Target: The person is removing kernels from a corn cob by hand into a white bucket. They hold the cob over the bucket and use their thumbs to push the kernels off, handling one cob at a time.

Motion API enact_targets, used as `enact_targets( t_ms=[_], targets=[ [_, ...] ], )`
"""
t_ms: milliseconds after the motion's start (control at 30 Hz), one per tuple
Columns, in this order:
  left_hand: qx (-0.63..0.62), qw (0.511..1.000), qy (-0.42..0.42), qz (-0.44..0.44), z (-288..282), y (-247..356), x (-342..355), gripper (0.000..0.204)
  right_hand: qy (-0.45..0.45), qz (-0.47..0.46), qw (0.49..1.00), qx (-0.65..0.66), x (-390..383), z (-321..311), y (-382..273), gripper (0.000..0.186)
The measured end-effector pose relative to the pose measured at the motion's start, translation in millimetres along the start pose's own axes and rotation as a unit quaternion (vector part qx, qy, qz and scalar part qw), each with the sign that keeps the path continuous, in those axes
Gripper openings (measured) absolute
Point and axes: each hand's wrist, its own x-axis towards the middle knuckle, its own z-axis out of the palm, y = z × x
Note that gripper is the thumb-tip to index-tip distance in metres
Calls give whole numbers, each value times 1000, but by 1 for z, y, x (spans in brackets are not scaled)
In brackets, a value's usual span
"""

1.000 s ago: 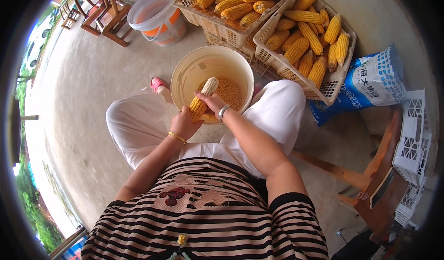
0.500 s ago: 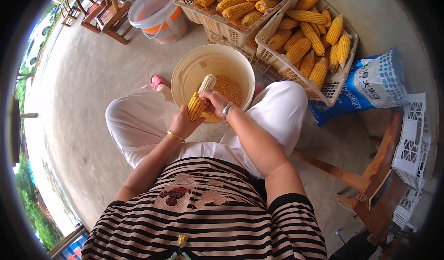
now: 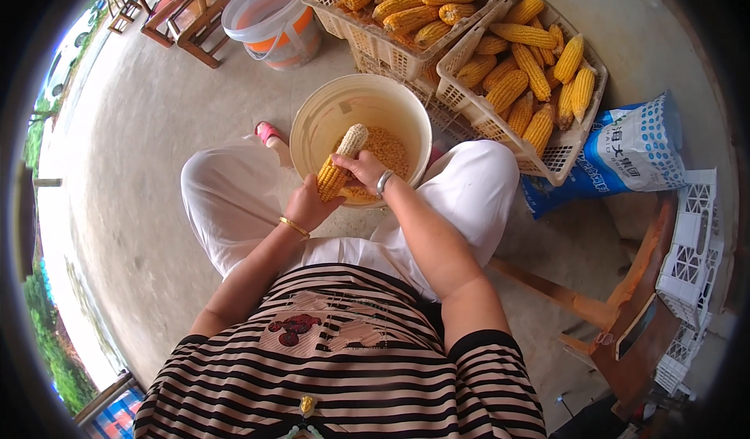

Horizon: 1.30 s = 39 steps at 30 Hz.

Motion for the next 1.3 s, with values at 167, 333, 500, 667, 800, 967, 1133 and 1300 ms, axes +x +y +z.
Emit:
enact_targets(
  t_ms=[167,333,500,667,800,967,1133,1300],
  targets=[
    [-8,999,-23,-32,-9,12,-1,53,-56,24,994,91,-2,-14,2,31],
    [-25,999,-16,-30,-6,10,-1,52,-44,20,996,71,-4,0,6,33],
    [-5,1000,-8,-21,-6,10,-1,53,-35,-51,998,-17,4,-4,14,34],
    [-11,1000,-4,-23,-6,10,-3,53,-60,3,998,33,1,-2,8,32],
    [-40,999,-5,-5,-9,9,-5,52,-60,16,995,76,-4,-2,6,32],
    [-24,1000,-7,-15,-8,9,-3,52,-55,9,994,90,-9,-2,5,30],
    [-17,1000,-1,-17,-6,10,-4,52,-38,43,993,105,-8,-1,1,29],
    [-3,1000,-3,-18,-6,13,-5,52,49,17,997,60,-5,4,4,25]
  ],
)
